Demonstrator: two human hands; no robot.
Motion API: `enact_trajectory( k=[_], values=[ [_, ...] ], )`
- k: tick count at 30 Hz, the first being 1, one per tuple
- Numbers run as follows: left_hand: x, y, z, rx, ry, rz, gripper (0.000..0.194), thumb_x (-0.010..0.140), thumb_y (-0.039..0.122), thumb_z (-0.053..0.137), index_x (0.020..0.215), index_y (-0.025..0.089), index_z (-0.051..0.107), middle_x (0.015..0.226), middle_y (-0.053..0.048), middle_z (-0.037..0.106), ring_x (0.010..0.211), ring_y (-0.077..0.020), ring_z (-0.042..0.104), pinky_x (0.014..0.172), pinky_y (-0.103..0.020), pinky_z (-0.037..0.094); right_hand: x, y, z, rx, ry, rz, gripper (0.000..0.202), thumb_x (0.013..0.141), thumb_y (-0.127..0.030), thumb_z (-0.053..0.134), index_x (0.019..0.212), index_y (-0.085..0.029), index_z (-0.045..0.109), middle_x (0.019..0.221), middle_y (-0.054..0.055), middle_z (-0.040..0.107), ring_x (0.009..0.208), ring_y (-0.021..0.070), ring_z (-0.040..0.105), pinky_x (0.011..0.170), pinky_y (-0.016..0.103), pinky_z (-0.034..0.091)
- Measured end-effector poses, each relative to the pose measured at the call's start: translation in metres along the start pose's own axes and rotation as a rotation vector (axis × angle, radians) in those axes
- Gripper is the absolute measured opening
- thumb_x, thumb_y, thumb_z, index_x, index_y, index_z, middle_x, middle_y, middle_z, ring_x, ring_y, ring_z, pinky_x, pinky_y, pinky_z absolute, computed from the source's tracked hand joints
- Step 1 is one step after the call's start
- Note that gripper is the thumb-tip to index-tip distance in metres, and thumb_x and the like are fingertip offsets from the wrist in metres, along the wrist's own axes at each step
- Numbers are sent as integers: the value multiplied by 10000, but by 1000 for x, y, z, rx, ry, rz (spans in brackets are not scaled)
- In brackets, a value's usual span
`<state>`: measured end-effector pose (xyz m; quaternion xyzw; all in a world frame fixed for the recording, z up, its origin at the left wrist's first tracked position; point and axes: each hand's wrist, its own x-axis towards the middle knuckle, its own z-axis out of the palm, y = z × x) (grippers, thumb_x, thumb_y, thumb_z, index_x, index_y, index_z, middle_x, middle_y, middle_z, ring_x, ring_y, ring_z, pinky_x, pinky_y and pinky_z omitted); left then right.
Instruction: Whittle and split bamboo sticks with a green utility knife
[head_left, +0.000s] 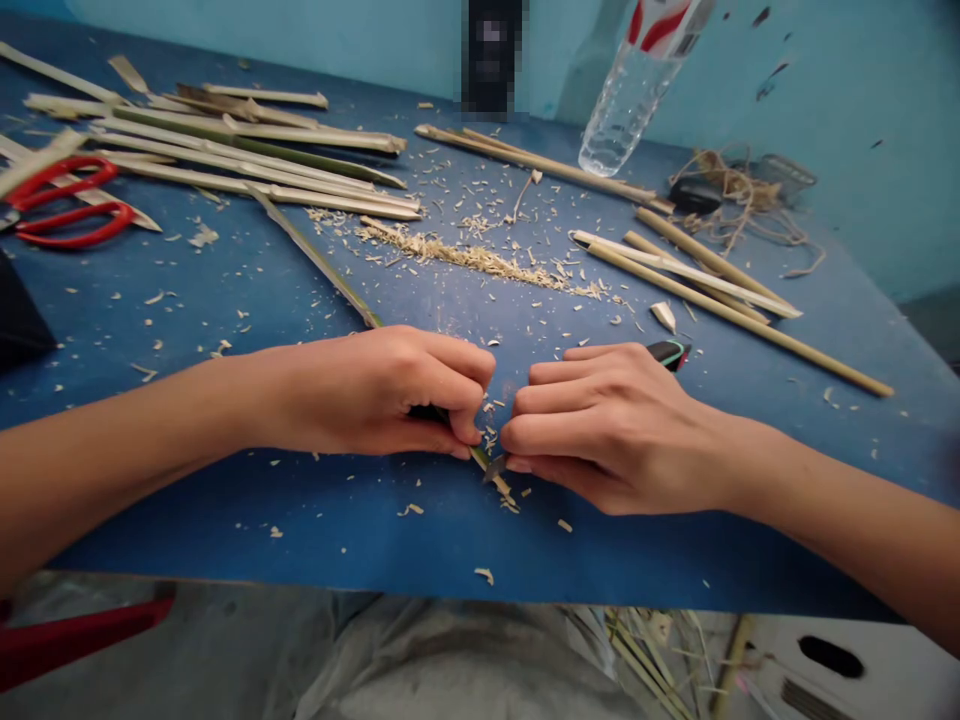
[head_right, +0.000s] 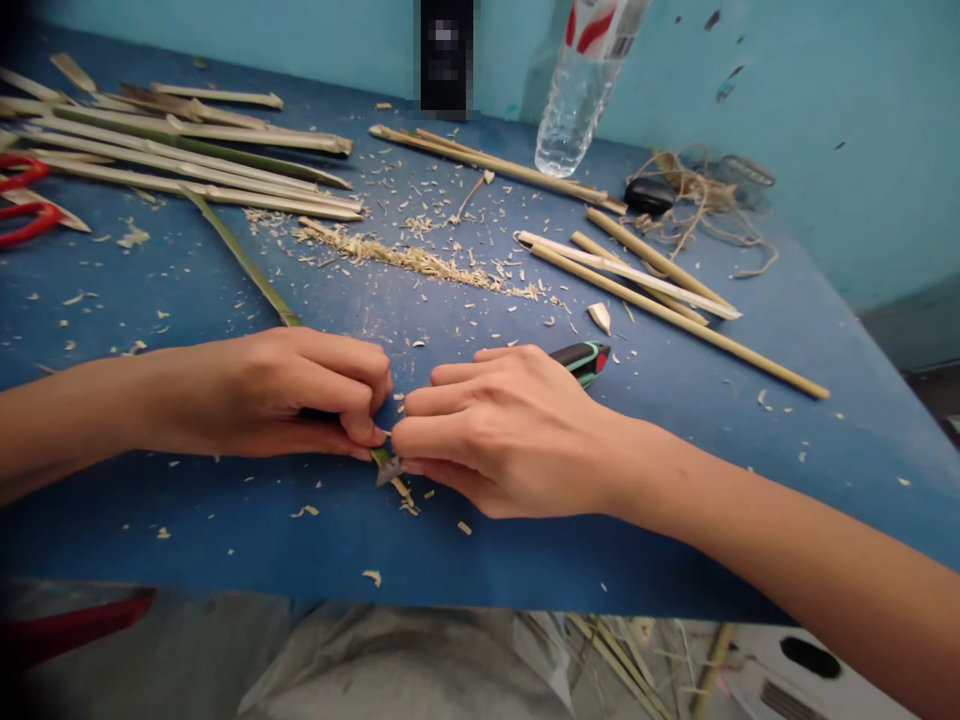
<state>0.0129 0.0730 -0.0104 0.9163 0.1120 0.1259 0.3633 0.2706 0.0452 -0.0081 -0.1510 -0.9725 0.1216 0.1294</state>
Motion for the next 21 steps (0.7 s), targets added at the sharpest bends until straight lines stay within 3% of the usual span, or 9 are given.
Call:
enact_trajectory(
  k=[15, 21],
  values=[
    [-3, -3, 0, 10, -3, 14, 151, 949, 44, 677, 866, 168, 702, 871, -23, 610, 756, -118, 627, 715, -158, 468, 12, 8, -16, 267, -284, 65, 168, 1051, -243, 571, 884, -230, 592, 903, -47, 684, 855, 141, 565, 652, 303, 293],
    [-1, -1, 0, 22, -8, 3, 172, 945, 32, 674, 845, 171, 687, 877, -24, 616, 783, -123, 631, 734, -165, 464, 25, 12, -28, 303, -499, 52, 235, 1032, -275, 600, 800, -233, 604, 905, -46, 705, 831, 143, 606, 625, 284, 290]
  ],
)
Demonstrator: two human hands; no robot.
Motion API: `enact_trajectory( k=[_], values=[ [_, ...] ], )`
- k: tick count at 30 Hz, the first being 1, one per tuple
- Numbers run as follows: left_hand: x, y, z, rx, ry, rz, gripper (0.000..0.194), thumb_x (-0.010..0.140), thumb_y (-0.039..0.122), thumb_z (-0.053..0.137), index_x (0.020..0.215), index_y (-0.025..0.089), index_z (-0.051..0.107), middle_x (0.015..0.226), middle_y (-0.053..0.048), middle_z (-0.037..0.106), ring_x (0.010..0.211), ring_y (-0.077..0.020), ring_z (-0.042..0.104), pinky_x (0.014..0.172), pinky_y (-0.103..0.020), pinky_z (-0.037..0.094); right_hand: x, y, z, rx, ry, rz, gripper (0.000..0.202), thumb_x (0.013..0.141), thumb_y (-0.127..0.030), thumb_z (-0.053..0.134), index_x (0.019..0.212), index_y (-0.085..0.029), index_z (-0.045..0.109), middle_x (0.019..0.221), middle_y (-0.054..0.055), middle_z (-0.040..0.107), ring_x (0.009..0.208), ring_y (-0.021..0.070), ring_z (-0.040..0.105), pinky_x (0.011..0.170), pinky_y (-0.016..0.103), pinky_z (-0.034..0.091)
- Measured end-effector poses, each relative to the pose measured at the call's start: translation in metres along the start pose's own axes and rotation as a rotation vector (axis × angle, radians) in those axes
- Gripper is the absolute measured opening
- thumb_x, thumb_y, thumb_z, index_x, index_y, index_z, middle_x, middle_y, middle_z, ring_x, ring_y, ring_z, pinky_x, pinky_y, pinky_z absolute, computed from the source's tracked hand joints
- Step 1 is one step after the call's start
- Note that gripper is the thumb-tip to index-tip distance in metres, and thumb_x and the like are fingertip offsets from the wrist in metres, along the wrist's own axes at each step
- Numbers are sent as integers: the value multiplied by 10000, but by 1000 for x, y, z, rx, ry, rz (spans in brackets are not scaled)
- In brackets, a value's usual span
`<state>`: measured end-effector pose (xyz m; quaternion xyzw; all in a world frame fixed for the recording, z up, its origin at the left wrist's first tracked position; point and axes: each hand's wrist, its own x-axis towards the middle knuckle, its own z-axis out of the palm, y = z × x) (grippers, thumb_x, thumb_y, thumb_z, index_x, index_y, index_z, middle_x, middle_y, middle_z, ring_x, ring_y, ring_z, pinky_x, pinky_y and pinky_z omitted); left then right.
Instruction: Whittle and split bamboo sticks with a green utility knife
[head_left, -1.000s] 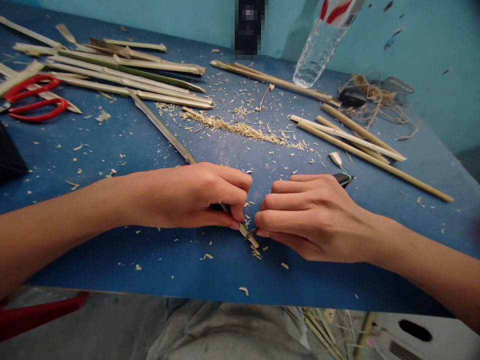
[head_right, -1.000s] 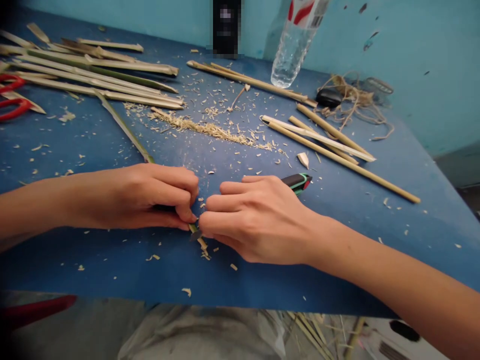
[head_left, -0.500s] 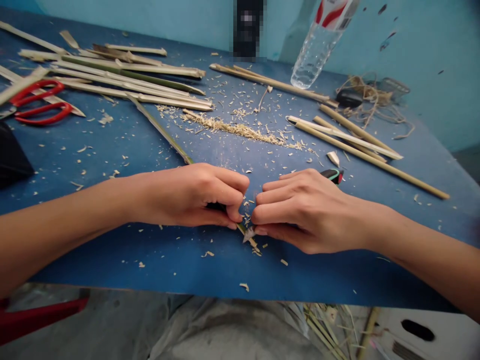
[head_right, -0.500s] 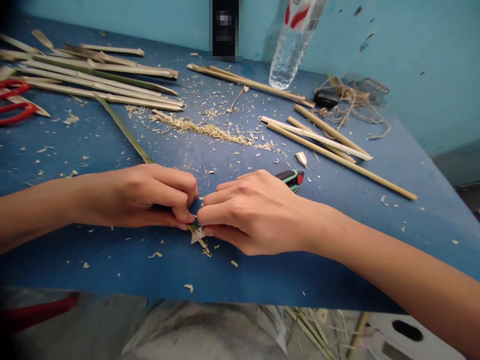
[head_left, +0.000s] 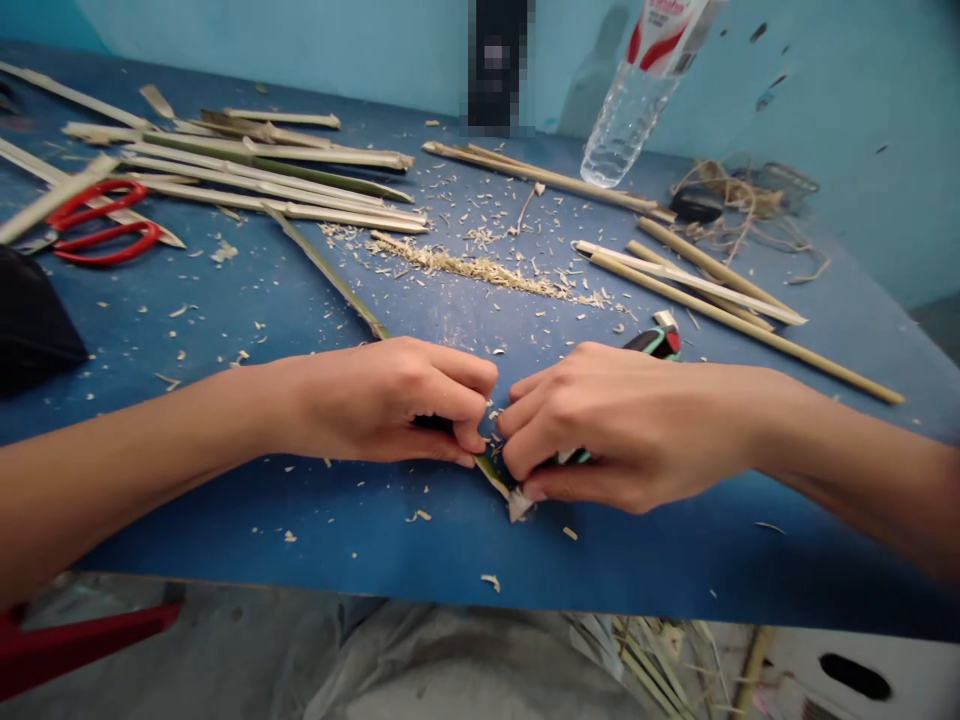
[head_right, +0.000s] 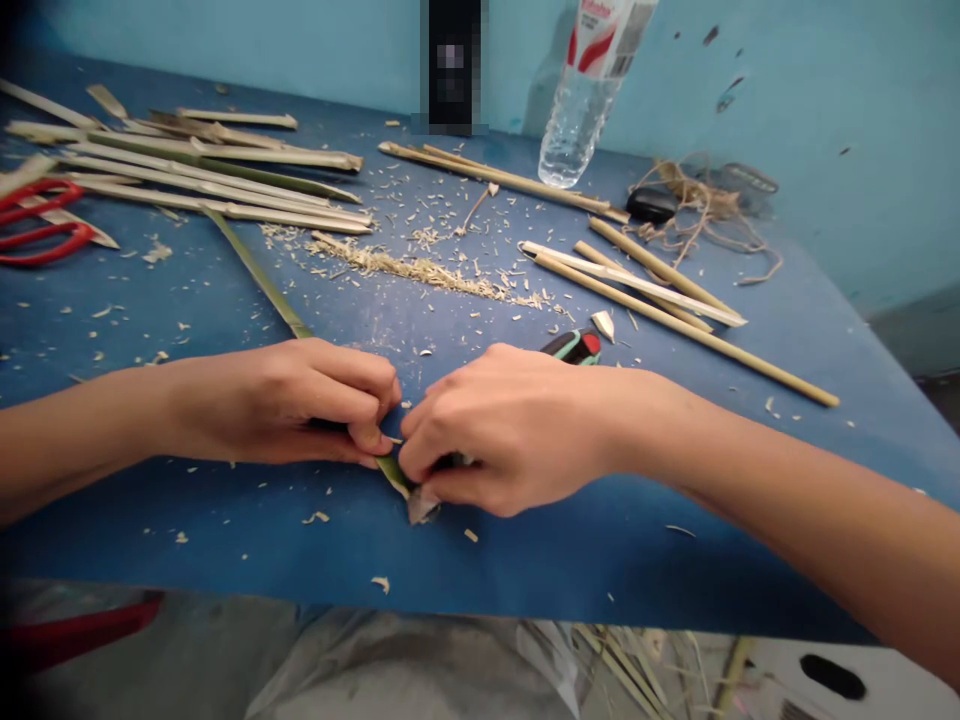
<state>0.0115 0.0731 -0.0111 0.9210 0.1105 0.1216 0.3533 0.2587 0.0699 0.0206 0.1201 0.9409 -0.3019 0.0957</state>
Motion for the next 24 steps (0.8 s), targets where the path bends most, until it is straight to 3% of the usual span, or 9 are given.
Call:
enact_trajectory(
  k=[3, 8, 15, 19, 24],
  values=[
    [0, 2, 1, 8, 2, -10, 179, 950, 36, 668, 840, 176, 684, 875, -21, 613, 779, -125, 625, 731, -171, 463, -1, 2, -2, 30, -21, 8, 225, 1016, -264, 617, 794, -227, 613, 899, -43, 703, 814, 134, 604, 635, 276, 304],
    [1, 5, 0, 16, 10, -31, 175, 959, 64, 673, 841, 189, 704, 863, -13, 621, 787, -127, 637, 733, -175, 473, -8, 8, 14, 122, 173, -31, 188, 1064, -294, 566, 914, -222, 653, 905, -23, 710, 861, 136, 604, 690, 275, 324],
    [-1, 6, -4, -33, -6, -31, 159, 953, 45, 681, 924, 189, 743, 895, -22, 665, 832, -126, 672, 762, -159, 488, -10, -4, 39, -323, 446, -29, 315, 1108, -304, 476, 835, -205, 598, 777, -12, 605, 703, 165, 445, 615, 356, 253],
    [0, 3, -3, -36, -3, -37, 141, 962, 57, 675, 966, 187, 729, 933, -37, 684, 901, -141, 679, 808, -159, 488, -10, -7, 40, -408, 467, -58, 231, 1075, -219, 518, 856, -210, 592, 768, -23, 575, 699, 171, 408, 603, 368, 249],
    [2, 2, -1, -35, -2, -54, 125, 966, 73, 680, 965, 188, 730, 940, -41, 692, 873, -139, 681, 794, -161, 491, -9, 0, 39, -350, 471, -84, 287, 1113, -284, 481, 855, -212, 584, 769, -29, 565, 703, 162, 410, 590, 364, 252]
  ],
)
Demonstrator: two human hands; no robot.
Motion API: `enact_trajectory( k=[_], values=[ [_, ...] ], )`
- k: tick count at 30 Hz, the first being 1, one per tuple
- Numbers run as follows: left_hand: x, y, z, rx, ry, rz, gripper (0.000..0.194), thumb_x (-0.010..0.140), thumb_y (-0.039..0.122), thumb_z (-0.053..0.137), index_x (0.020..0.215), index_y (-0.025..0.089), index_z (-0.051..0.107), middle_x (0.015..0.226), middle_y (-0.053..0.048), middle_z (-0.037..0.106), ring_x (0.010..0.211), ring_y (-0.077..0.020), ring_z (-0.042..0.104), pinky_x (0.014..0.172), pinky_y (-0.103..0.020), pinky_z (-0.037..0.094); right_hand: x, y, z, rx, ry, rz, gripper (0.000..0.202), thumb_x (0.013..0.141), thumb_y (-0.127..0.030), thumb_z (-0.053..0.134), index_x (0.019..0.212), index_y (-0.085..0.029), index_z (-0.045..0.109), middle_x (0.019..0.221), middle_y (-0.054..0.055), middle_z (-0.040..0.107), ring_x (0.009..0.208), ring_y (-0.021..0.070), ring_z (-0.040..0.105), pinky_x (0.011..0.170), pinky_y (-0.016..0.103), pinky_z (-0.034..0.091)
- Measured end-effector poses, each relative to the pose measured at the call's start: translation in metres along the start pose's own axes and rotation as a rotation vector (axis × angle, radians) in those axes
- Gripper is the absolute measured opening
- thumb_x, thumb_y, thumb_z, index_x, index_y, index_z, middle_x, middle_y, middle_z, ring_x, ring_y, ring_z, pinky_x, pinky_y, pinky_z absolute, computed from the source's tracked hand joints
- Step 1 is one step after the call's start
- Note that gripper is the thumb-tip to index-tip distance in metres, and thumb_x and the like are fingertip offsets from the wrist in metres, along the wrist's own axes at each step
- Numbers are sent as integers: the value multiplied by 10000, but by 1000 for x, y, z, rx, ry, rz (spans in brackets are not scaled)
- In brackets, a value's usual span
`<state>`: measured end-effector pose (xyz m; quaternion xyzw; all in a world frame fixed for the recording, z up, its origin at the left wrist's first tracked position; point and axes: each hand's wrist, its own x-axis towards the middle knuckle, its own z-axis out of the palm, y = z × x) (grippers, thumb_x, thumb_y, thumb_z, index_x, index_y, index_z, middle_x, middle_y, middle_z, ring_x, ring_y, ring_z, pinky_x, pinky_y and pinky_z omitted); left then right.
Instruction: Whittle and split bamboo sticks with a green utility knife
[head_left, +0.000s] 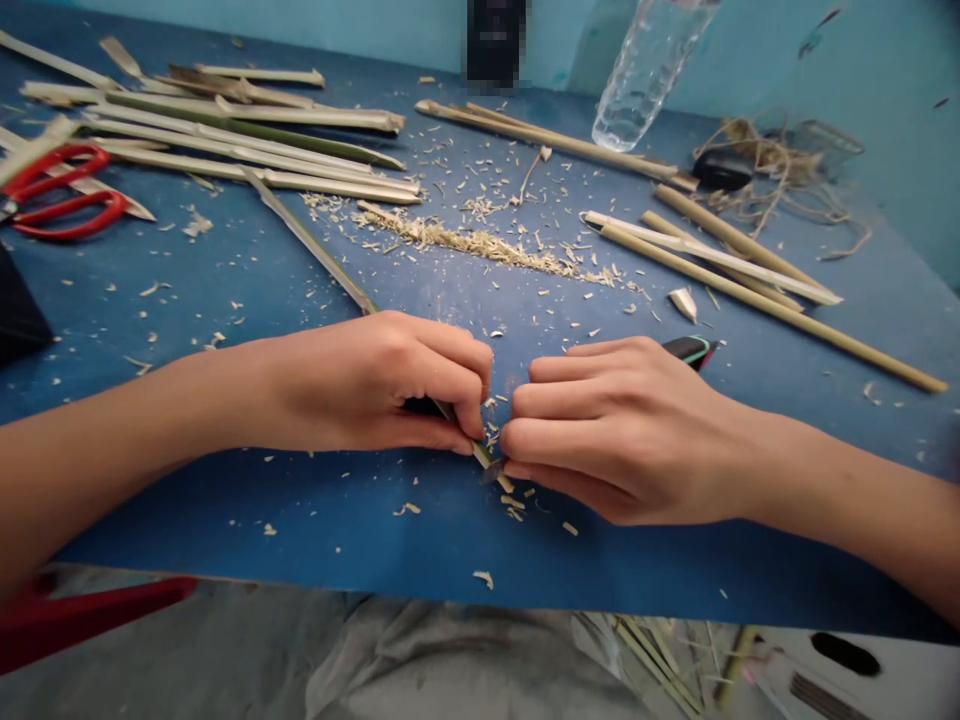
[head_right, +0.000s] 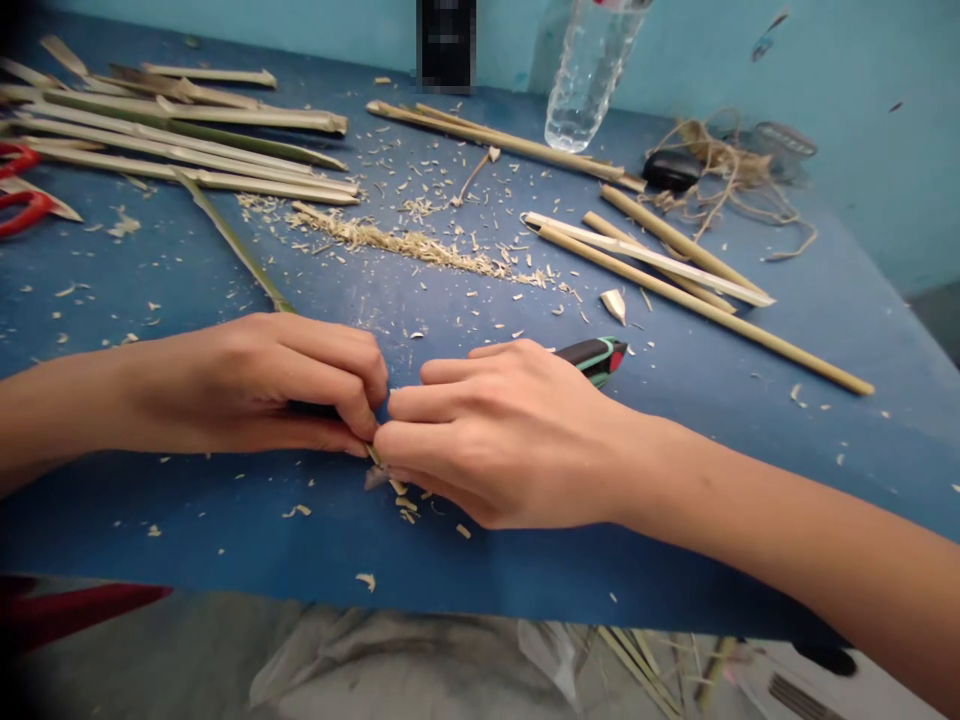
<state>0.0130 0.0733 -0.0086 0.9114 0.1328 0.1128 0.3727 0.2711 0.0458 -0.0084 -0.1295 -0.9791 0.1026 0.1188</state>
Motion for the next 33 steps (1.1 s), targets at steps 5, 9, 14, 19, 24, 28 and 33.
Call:
enact_trajectory(
  k=[5, 9, 14, 19, 24, 28, 33],
  values=[
    [0, 1, -1, -6, 8, -11, 151, 952, 66, 688, 934, 206, 743, 923, -44, 711, 843, -151, 695, 763, -176, 499, 0, 2, 3, -4, 16, 6, 318, 1126, -320, 464, 855, -211, 591, 773, -26, 573, 703, 156, 426, 582, 364, 237],
    [-1, -1, 0, -17, 12, -13, 149, 958, 94, 688, 927, 231, 736, 942, -53, 724, 873, -173, 704, 780, -205, 521, 2, 1, 0, 44, -31, 18, 284, 1114, -303, 482, 877, -209, 607, 790, -25, 597, 711, 147, 459, 579, 362, 225],
    [-1, -8, 2, -18, 24, 44, 158, 940, 76, 713, 913, 231, 718, 926, -54, 724, 889, -173, 700, 793, -225, 530, 5, 0, -5, 114, -88, 47, 214, 1083, -258, 537, 889, -213, 615, 801, -34, 613, 746, 134, 521, 578, 344, 232],
    [0, -8, 3, 2, 36, 39, 147, 941, 102, 722, 907, 245, 718, 921, -58, 737, 876, -181, 709, 778, -232, 538, 7, -1, -8, 142, -143, 90, 249, 1077, -263, 518, 854, -209, 612, 805, -18, 625, 720, 135, 535, 577, 331, 229],
    [0, -7, 3, 0, 43, 36, 152, 930, 89, 732, 899, 237, 721, 912, -57, 742, 868, -178, 708, 783, -238, 541, 9, 2, -10, 221, -209, 104, 180, 1036, -234, 547, 866, -219, 605, 845, -24, 647, 729, 138, 555, 574, 310, 251],
    [-2, -9, 4, 16, 51, 42, 135, 927, 96, 742, 904, 228, 725, 894, -54, 741, 859, -174, 701, 783, -246, 544, 12, 4, -14, 251, -255, 94, 181, 1013, -215, 565, 834, -216, 596, 867, -22, 664, 718, 135, 540, 575, 299, 257],
    [-2, -8, 3, 13, 42, 37, 121, 953, 133, 720, 920, 250, 733, 901, -65, 742, 881, -191, 712, 804, -258, 553, 18, 7, -21, 265, -331, 73, 199, 1003, -209, 593, 805, -217, 611, 849, -26, 693, 748, 134, 573, 582, 299, 252]
  ],
)
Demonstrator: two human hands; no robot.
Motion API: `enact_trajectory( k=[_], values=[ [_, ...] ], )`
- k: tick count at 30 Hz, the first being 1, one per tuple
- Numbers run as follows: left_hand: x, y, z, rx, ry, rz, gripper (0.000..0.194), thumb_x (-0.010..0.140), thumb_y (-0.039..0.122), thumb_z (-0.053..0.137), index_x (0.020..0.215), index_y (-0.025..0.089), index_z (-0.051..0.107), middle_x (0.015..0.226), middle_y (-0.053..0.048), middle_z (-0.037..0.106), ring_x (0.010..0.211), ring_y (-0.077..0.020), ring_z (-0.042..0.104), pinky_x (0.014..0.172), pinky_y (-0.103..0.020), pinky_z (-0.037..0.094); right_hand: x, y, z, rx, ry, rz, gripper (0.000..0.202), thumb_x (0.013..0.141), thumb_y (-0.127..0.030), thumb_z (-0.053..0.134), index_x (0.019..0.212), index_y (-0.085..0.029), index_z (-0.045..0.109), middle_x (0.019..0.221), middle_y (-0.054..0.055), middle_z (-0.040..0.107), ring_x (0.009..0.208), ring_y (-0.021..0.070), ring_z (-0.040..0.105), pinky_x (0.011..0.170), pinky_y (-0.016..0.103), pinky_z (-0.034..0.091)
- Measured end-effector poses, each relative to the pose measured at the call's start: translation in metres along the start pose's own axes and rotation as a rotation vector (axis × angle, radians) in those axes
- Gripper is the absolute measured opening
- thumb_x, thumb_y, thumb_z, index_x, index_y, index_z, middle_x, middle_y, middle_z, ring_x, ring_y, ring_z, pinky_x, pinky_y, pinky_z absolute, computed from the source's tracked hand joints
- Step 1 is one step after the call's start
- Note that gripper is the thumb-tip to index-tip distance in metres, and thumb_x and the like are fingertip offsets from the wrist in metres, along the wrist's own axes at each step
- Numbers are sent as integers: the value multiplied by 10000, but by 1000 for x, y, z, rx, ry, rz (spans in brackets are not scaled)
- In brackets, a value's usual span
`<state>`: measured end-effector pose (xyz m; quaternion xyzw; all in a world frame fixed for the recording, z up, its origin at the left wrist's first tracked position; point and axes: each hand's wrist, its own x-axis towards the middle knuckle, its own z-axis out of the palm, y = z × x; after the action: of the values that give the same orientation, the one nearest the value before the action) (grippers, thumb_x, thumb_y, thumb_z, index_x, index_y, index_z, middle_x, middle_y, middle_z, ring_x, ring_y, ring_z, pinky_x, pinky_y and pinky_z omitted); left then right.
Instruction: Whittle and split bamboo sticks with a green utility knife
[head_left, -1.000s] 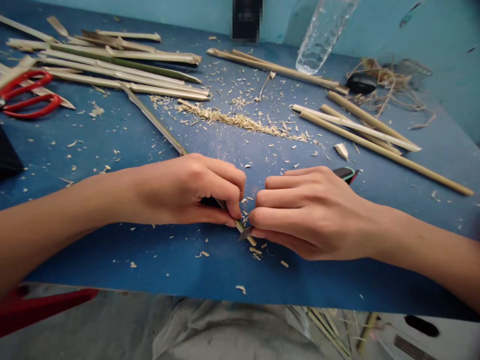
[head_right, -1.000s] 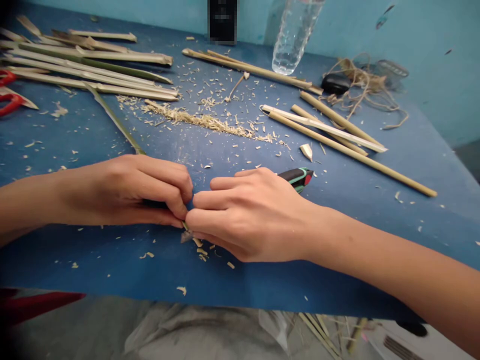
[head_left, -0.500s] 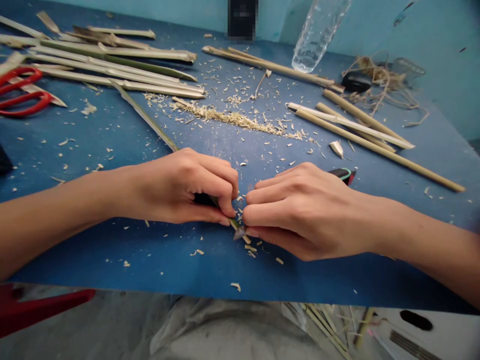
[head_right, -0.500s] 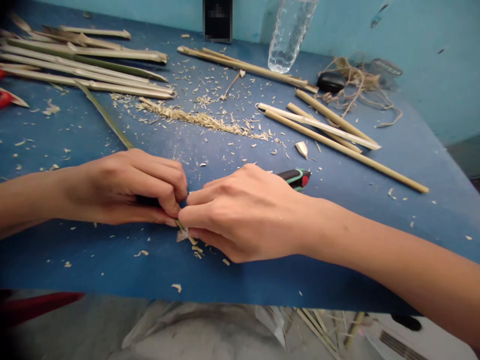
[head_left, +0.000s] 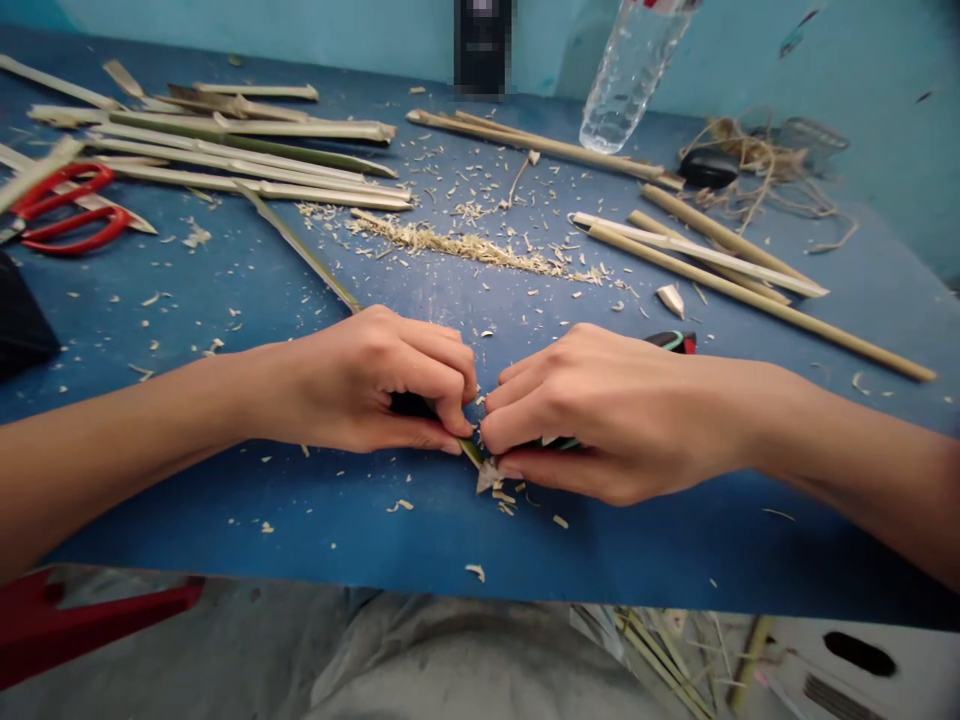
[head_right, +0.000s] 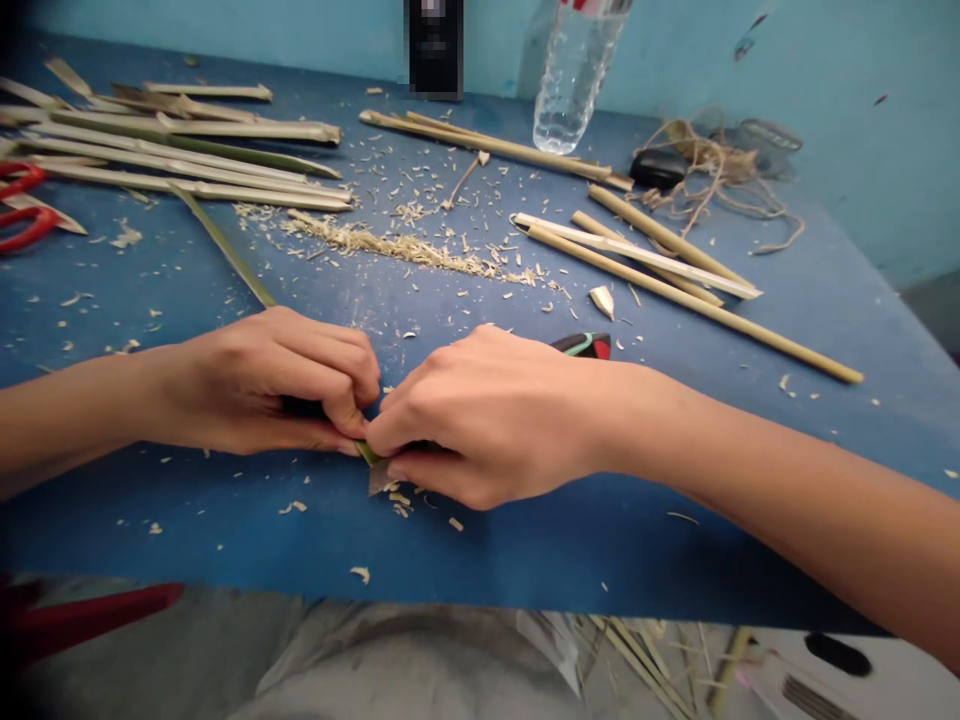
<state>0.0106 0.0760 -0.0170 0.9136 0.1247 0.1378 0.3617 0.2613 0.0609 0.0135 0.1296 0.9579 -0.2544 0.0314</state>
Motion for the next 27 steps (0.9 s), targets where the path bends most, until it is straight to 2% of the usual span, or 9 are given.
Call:
enact_trajectory(
  k=[4, 10, 16, 22, 27],
  values=[
    [0, 2, 1, 5, 19, 14, 138, 938, 102, 725, 909, 237, 720, 885, -58, 738, 864, -187, 704, 799, -256, 539, 0, 3, -3, 23, -20, -19, 207, 1006, -235, 628, 799, -226, 625, 877, -54, 711, 767, 116, 582, 590, 298, 258],
    [-1, 7, 0, 5, 15, 1, 130, 922, 62, 730, 897, 189, 728, 864, -51, 719, 825, -166, 663, 763, -249, 503, -4, 10, 4, 156, 73, -6, 191, 1045, -288, 598, 878, -220, 664, 819, -37, 680, 780, 127, 593, 633, 294, 286],
    [-3, 11, -5, -23, -51, -49, 149, 930, 72, 718, 971, 207, 767, 929, -57, 705, 872, -182, 667, 796, -244, 495, -10, 5, 16, 36, 173, -26, 141, 1067, -273, 562, 979, -240, 666, 877, -36, 684, 808, 140, 535, 652, 318, 280],
    [-8, 15, -6, -49, -93, -102, 125, 934, 89, 722, 953, 207, 756, 940, -44, 671, 919, -178, 656, 822, -213, 488, -10, 4, 15, 35, 148, -34, 182, 1067, -298, 557, 945, -214, 662, 874, -34, 671, 798, 136, 513, 662, 317, 296],
    [-9, 16, -5, 46, -120, -86, 184, 1010, 153, 635, 1167, 201, 720, 1091, -66, 640, 1005, -177, 636, 881, -213, 474, -12, 7, 15, 55, 172, -49, 198, 1070, -305, 542, 972, -198, 676, 859, -21, 648, 798, 135, 535, 666, 309, 319]
  ],
)
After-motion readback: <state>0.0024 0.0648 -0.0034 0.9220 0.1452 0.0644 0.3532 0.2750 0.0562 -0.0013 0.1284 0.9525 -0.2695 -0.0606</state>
